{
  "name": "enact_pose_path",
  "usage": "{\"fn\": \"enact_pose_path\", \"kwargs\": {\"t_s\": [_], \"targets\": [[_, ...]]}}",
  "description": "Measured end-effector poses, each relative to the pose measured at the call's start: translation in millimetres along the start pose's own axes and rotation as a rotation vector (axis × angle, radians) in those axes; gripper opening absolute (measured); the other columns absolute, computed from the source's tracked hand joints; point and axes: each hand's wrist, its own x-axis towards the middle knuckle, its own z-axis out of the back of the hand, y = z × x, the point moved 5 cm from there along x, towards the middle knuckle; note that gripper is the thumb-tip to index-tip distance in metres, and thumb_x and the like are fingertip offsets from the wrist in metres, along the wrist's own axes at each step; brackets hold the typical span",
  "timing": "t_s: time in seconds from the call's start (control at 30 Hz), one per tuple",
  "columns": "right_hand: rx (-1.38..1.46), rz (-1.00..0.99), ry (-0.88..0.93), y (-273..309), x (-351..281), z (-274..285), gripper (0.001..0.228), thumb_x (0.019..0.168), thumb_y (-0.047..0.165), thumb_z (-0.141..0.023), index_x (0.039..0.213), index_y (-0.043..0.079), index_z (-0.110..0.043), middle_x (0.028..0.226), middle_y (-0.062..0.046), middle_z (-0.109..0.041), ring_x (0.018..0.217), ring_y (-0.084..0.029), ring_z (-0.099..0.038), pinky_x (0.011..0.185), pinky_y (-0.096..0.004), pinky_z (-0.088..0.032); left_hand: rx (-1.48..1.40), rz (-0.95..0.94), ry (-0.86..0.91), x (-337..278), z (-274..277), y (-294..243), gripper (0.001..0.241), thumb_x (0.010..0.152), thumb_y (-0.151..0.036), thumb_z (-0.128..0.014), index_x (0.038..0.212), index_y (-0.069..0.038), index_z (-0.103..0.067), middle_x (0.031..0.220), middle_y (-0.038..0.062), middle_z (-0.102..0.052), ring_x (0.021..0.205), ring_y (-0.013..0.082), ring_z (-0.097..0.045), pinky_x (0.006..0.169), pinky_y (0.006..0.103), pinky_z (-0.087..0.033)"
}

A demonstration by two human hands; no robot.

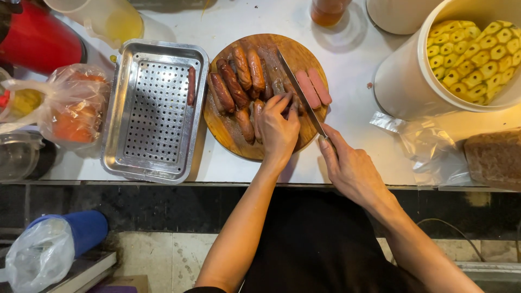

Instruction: Slicing cooked sausages on a wooden cutting board using a knife.

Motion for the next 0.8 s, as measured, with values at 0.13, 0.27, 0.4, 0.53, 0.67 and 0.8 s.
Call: {"fn": "enact_pose_path", "kwargs": {"t_s": [0.13,0.27,0.4,0.53,0.67,0.8], "targets": [[0.009,0.002,0.005,-1,3,-2,0.052,0.104,0.046,-0.030,0.152,0.032,-0.043,0.111,-0.024,-0.074,0.107,-0.054,-0.065,0.101,-0.065,-0.048,0.014,-0.014,-0.008,1,3,-3,0.030,0.088,-0.018,-0.075,0.117,-0.010,-0.077,0.111,0.011,-0.073,0.106,0.0327,-0.072,0.100,0.0399,-0.052],[-0.010,-0.019,0.023,-2,0,-3,0.053,0.104,0.047,-0.029,0.153,0.033,-0.041,0.109,-0.024,-0.074,0.107,-0.054,-0.066,0.101,-0.065,-0.048,0.020,0.019,0.003,-1,-1,1,0.030,0.088,-0.016,-0.074,0.117,-0.009,-0.077,0.112,0.013,-0.073,0.108,0.0356,-0.071,0.106,0.0438,-0.046],[-0.036,-0.074,0.072,-4,-18,0,0.053,0.103,0.045,-0.029,0.153,0.035,-0.040,0.109,-0.028,-0.074,0.109,-0.056,-0.064,0.103,-0.065,-0.047,0.047,0.044,0.010,-2,-2,5,0.030,0.089,-0.021,-0.074,0.117,-0.011,-0.077,0.116,0.010,-0.073,0.111,0.0329,-0.071,0.116,0.0456,-0.034],[-0.037,-0.103,0.082,-11,-22,-3,0.053,0.103,0.045,-0.029,0.153,0.035,-0.041,0.109,-0.027,-0.074,0.109,-0.055,-0.064,0.102,-0.064,-0.048,0.092,0.063,0.022,-1,-12,19,0.031,0.089,-0.022,-0.073,0.118,-0.012,-0.077,0.117,0.008,-0.074,0.113,0.0318,-0.070,0.120,0.0460,-0.027],[-0.049,-0.089,0.081,-8,-14,-3,0.053,0.103,0.046,-0.028,0.154,0.035,-0.040,0.108,-0.028,-0.074,0.109,-0.055,-0.064,0.102,-0.064,-0.048,0.073,0.081,0.028,3,-2,3,0.031,0.089,-0.021,-0.073,0.117,-0.008,-0.077,0.117,0.011,-0.074,0.111,0.0340,-0.070,0.118,0.0480,-0.029],[-0.054,-0.096,0.104,-3,-10,-2,0.054,0.103,0.046,-0.027,0.154,0.035,-0.040,0.107,-0.030,-0.073,0.110,-0.056,-0.064,0.102,-0.065,-0.048,0.052,0.086,0.038,2,-10,19,0.031,0.088,-0.017,-0.073,0.116,-0.007,-0.076,0.117,0.012,-0.073,0.111,0.0338,-0.070,0.118,0.0471,-0.029]]}}
